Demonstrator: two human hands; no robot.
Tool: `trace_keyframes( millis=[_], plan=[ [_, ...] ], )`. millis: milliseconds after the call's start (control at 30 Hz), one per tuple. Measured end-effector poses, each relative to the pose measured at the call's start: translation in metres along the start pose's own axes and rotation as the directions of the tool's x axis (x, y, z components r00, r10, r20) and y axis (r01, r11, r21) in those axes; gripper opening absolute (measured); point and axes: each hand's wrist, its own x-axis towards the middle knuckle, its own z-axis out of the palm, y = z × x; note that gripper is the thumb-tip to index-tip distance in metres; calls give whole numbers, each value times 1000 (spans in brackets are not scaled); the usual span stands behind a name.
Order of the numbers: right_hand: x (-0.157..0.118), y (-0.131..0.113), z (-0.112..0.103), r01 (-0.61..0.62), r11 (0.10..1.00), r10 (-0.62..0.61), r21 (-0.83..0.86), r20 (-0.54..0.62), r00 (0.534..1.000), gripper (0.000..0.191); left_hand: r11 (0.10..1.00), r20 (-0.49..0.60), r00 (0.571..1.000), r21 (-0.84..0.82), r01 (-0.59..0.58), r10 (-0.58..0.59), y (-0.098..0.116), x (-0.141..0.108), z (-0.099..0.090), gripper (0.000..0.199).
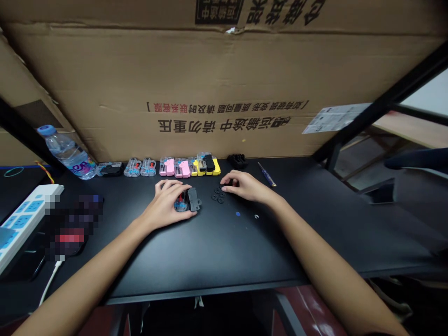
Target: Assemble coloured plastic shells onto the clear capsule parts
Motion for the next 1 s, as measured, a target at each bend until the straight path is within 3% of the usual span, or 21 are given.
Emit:
trace_keyframes(
  millis=[133,267,467,567,700,900,1000],
  plan=[
    [0,-4,0,-34,993,33,109,11,999,29,1000,15,1000,-10,7,-7,-1,0,1,60],
    [-4,-32,0,-11,951,41,308,-90,995,38,1000,19,1000,-12,3,-3,-1,0,2,62],
    [-11,-80,25,-12,889,-49,458,120,992,37,1000,30,999,-14,11,-11,0,1,2,61],
    [-11,-81,38,3,887,-83,463,154,985,34,1000,29,999,-21,15,-15,1,1,3,61],
    [-9,-75,48,55,894,-112,444,103,988,30,999,34,999,-33,21,-20,1,1,3,60],
    [-10,-78,56,-83,841,-28,534,197,980,31,999,32,999,-46,10,-8,0,1,3,61],
    [-10,-78,62,-119,780,6,614,182,983,35,999,31,999,-46,12,-11,-2,1,4,62]
  ],
)
